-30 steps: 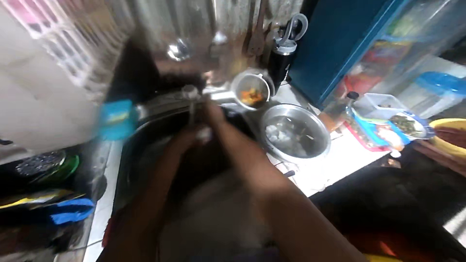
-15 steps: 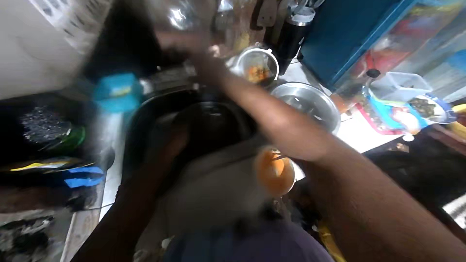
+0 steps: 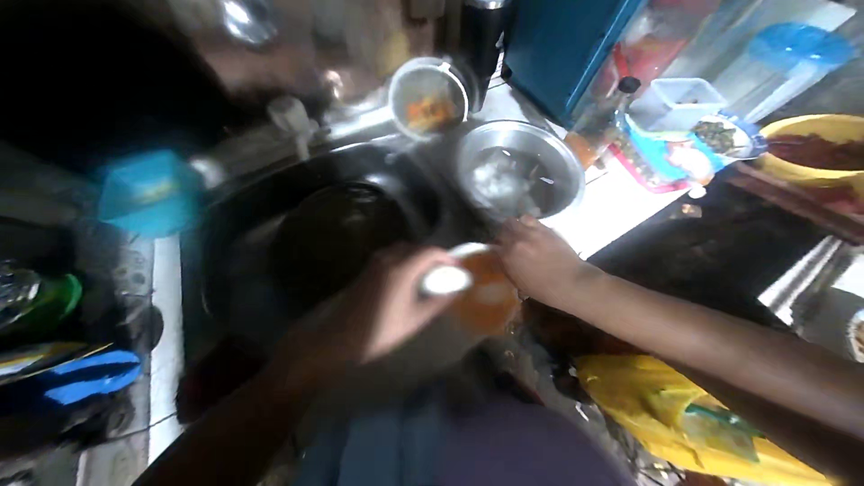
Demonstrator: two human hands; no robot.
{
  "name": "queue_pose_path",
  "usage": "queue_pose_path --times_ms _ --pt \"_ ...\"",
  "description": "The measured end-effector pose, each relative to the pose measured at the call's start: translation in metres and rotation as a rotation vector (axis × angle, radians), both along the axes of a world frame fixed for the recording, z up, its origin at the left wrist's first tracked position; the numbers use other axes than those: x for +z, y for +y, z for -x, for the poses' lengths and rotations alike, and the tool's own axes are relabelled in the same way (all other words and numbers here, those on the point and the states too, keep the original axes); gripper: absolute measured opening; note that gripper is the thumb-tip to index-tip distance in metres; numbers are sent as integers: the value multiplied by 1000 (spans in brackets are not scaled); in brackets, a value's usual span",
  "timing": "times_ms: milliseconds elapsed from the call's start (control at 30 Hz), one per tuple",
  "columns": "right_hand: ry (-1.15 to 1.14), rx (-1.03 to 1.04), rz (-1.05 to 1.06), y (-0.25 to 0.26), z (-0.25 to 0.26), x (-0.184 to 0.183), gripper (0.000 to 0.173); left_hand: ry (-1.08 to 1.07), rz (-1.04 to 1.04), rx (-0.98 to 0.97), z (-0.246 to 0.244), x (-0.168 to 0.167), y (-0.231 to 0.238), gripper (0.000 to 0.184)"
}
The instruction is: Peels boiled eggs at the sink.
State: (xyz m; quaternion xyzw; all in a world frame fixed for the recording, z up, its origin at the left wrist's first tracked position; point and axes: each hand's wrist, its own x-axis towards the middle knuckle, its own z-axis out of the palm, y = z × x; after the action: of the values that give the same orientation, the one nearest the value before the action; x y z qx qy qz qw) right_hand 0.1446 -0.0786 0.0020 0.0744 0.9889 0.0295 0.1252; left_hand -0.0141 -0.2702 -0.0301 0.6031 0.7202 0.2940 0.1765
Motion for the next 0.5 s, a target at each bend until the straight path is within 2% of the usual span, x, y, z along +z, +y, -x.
queue_pose_path --times_ms 100,200,267,333,400,500 --pt "-145 -109 -2 -13 3 8 33 57 68 -1 -17 -5 12 46" --pt "-160 -92 14 -15 -4 9 31 11 -50 179 -20 -24 3 56" --pt "-140 -93 100 -17 -13 5 30 -223 6 339 -26 -32 -8 57" --pt "-137 -127 170 -21 -20 1 31 -617 91 498 -41 -40 -14 55" --pt "-210 -176 198 -25 -23 1 32 -903 111 573 -60 -49 -10 55" --pt "-320 -250 212 -29 -27 9 34 -1060 36 575 -78 -63 5 56"
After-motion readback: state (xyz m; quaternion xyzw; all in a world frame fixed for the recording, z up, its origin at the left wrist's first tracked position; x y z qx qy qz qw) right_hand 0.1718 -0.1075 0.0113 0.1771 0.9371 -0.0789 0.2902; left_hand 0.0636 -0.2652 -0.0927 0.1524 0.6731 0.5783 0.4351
